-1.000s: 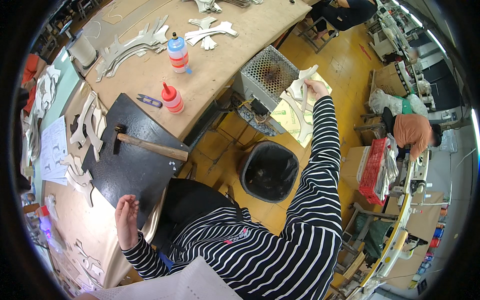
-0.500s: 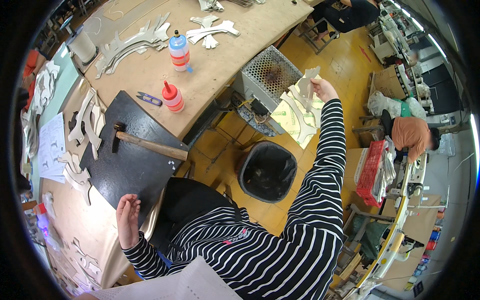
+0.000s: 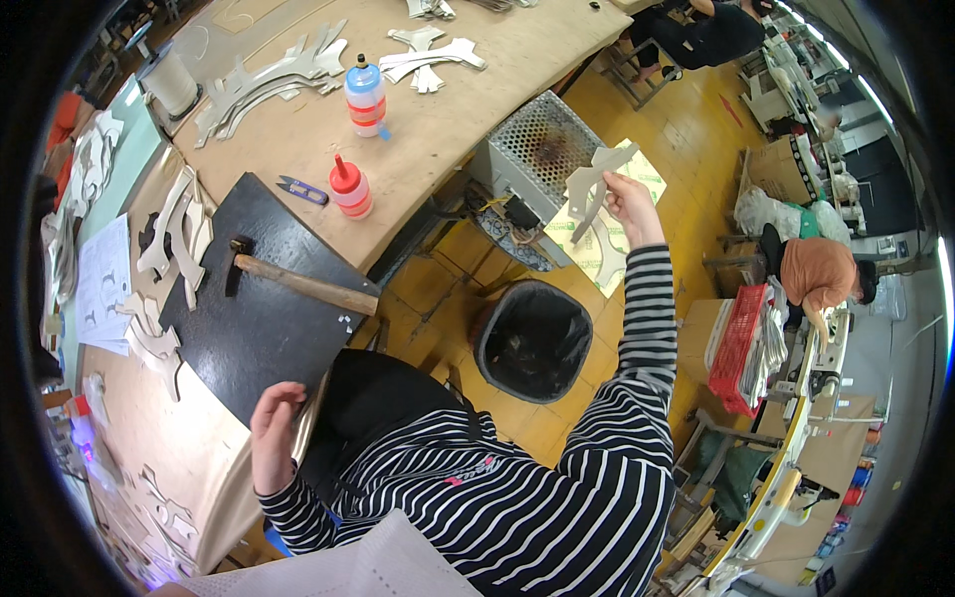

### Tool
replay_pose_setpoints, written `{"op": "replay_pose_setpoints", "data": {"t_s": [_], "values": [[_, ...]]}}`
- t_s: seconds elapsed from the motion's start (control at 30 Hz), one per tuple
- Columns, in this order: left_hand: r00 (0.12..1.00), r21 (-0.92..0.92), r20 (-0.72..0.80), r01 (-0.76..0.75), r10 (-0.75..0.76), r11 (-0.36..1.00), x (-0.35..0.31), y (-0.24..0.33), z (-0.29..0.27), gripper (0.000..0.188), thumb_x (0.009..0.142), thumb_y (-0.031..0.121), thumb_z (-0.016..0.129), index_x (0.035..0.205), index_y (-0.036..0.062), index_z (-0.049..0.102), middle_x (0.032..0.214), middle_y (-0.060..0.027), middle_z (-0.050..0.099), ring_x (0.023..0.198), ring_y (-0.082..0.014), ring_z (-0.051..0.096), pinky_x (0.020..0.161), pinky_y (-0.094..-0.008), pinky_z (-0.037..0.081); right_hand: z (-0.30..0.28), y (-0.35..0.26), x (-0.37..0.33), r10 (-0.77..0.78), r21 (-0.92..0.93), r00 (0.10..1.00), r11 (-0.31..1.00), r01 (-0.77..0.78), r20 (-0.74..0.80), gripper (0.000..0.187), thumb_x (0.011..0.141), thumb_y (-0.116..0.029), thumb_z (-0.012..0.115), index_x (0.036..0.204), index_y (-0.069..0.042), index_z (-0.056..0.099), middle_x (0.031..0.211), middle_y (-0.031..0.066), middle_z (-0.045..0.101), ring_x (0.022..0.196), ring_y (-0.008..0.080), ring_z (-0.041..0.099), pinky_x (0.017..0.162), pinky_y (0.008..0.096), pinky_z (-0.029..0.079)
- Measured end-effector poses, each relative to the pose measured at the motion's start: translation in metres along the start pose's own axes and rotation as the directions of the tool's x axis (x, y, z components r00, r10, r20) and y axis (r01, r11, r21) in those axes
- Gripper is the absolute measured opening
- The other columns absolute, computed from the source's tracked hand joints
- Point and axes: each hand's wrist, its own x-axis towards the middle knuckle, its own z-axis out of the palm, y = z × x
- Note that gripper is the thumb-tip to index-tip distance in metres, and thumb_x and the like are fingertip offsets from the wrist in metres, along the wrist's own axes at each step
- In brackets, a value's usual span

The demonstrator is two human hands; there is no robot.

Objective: The person applies glue from a red bottle to the edges of white plastic parts and joins them together on a black work surface. The person handles several parts one at a time, aligns edges, and presses them to bond.

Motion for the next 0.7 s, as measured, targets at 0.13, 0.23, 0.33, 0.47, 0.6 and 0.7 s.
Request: {"op": "replay_pose_setpoints", "data": {"t_s": [0.13, 0.23, 0.33, 0.47, 0.6, 0.7], "values": [[0.91, 0.169, 0.391, -0.219, 0.139, 0.961, 0.027, 0.006, 0.07, 0.03, 0.092, 0.007, 0.058, 0.122, -0.0008, 0.059, 0.117, -0.008, 0.06, 0.111, -0.0171, 0.054, 0.098, -0.0289, 0.041, 0.068, -0.002, -0.086, -0.119, 0.127, 0.988, 0.986, 0.107, 0.095, 0.006, 0.092, -0.01, 0.065, 0.09, -0.004, 0.063, 0.072, -0.0042, 0.058, 0.057, 0.0043, 0.052, 0.05, 0.0187, 0.04], [0.916, -0.085, 0.388, -0.078, 0.105, 0.993, 0.056, -0.005, 0.148, 0.038, 0.089, 0.011, 0.067, 0.125, -0.0001, 0.057, 0.116, -0.0078, 0.058, 0.109, -0.0164, 0.054, 0.094, -0.028, 0.043, 0.122, 0.003, -0.143, -0.051, 0.205, 0.986, 0.979, 0.018, 0.156, 0.006, 0.091, -0.009, 0.065, 0.091, -0.003, 0.064, 0.069, -0.0033, 0.059, 0.053, 0.0043, 0.052, 0.048, 0.0186, 0.039], [0.952, -0.248, 0.304, 0.041, 0.037, 0.968, 0.073, -0.011, 0.187, 0.034, 0.086, 0.011, 0.073, 0.114, -0.0013, 0.058, 0.108, -0.0047, 0.06, 0.094, -0.0093, 0.055, 0.081, -0.022, 0.046, 0.159, 0.01, -0.175, 0.005, 0.218, 0.983, 0.975, -0.046, 0.185, 0.007, 0.091, -0.009, 0.066, 0.092, -0.002, 0.065, 0.069, -0.0026, 0.06, 0.052, 0.0038, 0.052, 0.048, 0.0176, 0.039], [0.981, -0.423, 0.192, 0.045, 0.042, 0.905, 0.067, -0.008, 0.183, 0.013, 0.088, 0.004, 0.07, 0.094, 0.001, 0.058, 0.085, 0.0022, 0.062, 0.076, -0.0037, 0.056, 0.07, -0.0177, 0.044, 0.17, 0.018, -0.187, 0.03, 0.158, 0.973, 0.985, -0.068, 0.231, 0.011, 0.09, -0.009, 0.067, 0.094, 0.001, 0.067, 0.068, -0.0011, 0.061, 0.055, 0.0037, 0.052, 0.051, 0.0168, 0.04], [0.986, -0.39, 0.105, -0.077, 0.128, 0.918, 0.052, 0.008, 0.155, 0.01, 0.087, -0.002, 0.068, 0.094, 0.0004, 0.061, 0.089, -0.0003, 0.063, 0.08, -0.0058, 0.057, 0.073, -0.0201, 0.046, 0.144, 0.022, -0.174, -0.061, 0.128, 0.974, 0.991, 0.033, 0.219, 0.016, 0.089, -0.004, 0.065, 0.103, 0.004, 0.065, 0.078, 0.0021, 0.065, 0.06, 0.0055, 0.055, 0.054, 0.0189, 0.043], [0.974, -0.422, 0.084, -0.155, 0.209, 0.893, 0.039, 0.021, 0.122, 0.019, 0.085, -0.003, 0.067, 0.104, -0.0026, 0.062, 0.096, -0.0039, 0.062, 0.082, -0.0096, 0.057, 0.073, -0.0238, 0.047, 0.093, 0.007, -0.14, -0.234, -0.246, 0.972, 0.94, 0.236, 0.036, 0.024, 0.091, -0.01, 0.064, 0.108, 0.007, 0.065, 0.092, 0.0045, 0.069, 0.076, 0.0082, 0.06, 0.07, 0.0215, 0.047]]}}
